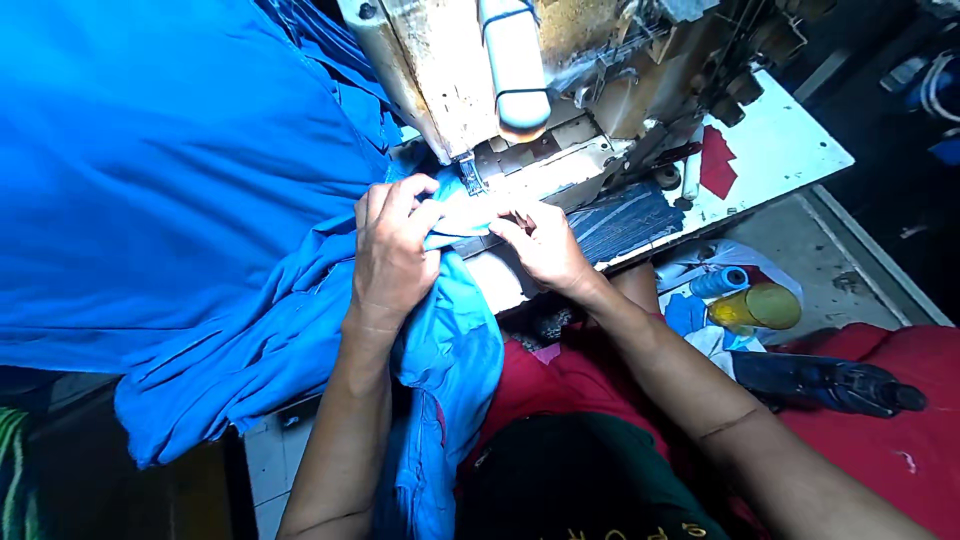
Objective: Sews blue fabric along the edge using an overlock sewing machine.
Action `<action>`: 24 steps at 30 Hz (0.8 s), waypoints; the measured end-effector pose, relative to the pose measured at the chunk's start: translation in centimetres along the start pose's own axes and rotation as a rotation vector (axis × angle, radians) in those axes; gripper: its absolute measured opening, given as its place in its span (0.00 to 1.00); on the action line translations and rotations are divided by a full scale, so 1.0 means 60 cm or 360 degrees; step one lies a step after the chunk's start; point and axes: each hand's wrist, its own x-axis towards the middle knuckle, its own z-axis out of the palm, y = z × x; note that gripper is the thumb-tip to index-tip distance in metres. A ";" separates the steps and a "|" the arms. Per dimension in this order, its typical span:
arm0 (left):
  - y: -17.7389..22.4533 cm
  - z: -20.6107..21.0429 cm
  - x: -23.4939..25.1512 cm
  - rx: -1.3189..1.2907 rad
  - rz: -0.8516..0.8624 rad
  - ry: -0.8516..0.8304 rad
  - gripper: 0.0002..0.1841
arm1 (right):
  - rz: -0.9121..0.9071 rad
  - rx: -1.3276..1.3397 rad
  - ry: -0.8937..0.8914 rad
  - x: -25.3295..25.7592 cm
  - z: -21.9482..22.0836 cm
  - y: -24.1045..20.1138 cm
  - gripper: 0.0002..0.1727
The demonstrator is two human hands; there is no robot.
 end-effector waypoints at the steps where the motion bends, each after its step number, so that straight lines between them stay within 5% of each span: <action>1: 0.001 -0.004 0.005 -0.0061 0.0041 -0.0030 0.13 | -0.0014 0.0014 -0.0009 0.001 0.000 0.001 0.07; 7: -0.059 -0.040 0.022 0.0096 0.0091 -0.0372 0.35 | -0.0131 0.0143 -0.0024 0.025 0.002 0.026 0.08; 11: -0.142 -0.119 0.010 0.0080 -0.0022 -0.0422 0.29 | -0.0174 0.0054 -0.0089 0.042 0.000 0.036 0.08; 17: 0.011 -0.162 -0.022 -0.0799 0.0416 -0.0137 0.13 | -0.0317 0.0179 -0.0607 0.037 -0.033 -0.031 0.08; 20: 0.062 -0.118 -0.039 -0.0999 0.0542 -0.0034 0.13 | -0.0403 0.0371 -0.0837 0.003 -0.048 -0.077 0.08; 24: 0.087 -0.039 -0.063 -0.1016 0.0365 0.0224 0.13 | -0.0383 0.0340 -0.0739 -0.039 -0.059 -0.066 0.07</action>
